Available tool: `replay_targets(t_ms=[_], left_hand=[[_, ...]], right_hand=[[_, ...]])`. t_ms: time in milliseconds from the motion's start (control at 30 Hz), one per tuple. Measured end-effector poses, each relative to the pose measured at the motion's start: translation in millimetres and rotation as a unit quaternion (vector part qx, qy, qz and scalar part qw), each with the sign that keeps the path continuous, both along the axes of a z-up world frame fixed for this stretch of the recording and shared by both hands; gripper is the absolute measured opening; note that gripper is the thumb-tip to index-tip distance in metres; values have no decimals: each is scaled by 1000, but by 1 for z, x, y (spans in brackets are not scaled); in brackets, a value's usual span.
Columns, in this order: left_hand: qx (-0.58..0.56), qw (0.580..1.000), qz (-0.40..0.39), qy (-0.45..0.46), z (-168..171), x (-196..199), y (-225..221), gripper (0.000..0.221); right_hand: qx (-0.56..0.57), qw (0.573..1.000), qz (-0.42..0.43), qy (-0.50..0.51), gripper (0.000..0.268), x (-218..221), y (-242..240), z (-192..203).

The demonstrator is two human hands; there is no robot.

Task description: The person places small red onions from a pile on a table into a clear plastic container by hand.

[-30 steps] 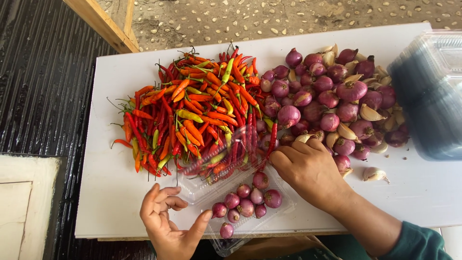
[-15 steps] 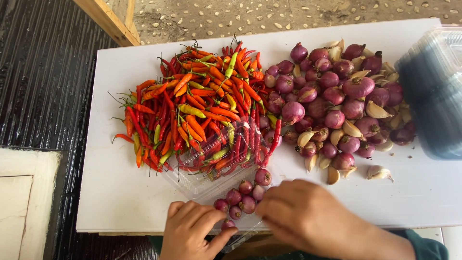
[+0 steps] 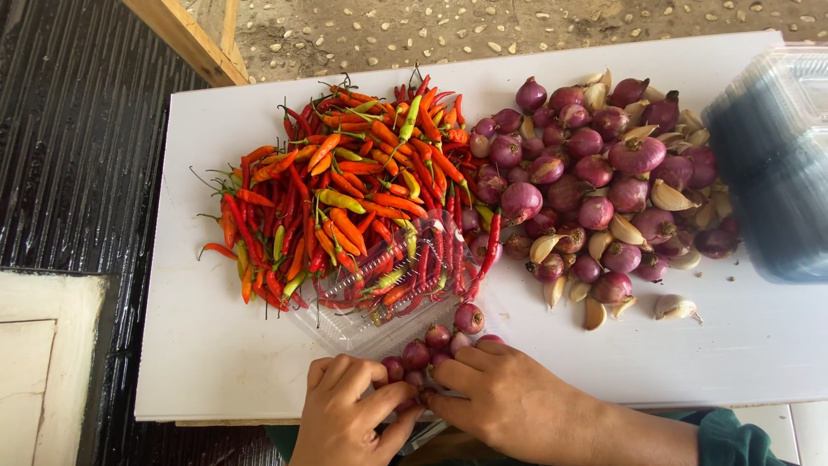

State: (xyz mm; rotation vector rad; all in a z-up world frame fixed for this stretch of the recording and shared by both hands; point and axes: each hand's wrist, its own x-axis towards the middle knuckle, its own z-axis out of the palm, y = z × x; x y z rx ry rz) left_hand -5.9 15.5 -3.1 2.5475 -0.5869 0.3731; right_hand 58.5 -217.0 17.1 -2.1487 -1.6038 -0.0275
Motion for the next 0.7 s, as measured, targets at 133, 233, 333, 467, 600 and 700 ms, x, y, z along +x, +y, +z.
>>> replay_targets(t_ms=[133,233,333,467,600,700], left_hand=[[7,1000,-8,0,-3,1,-4,14],[9,1000,-10,-14,-5,2,-5,12],[11,1000,-11,-10,-5,2,-8,10],[14,1000,-13,-12,-5,3,-10,13],[-4,1000,-19,-10,-9,1,-6,17],[-34,999,-6,-22,-6,1,-5,21]], right_hand=[[8,1000,-4,21,11,2,-1,5],[49,998,-11,43,13,3,-4,8],[15,998,-64,-14,12,0,-8,3],[29,996,-88,-3,17,11,-17,15],[63,964,-246,-75,15,39,-40,22],[3,940,-321,-115,24,57,-56,18]])
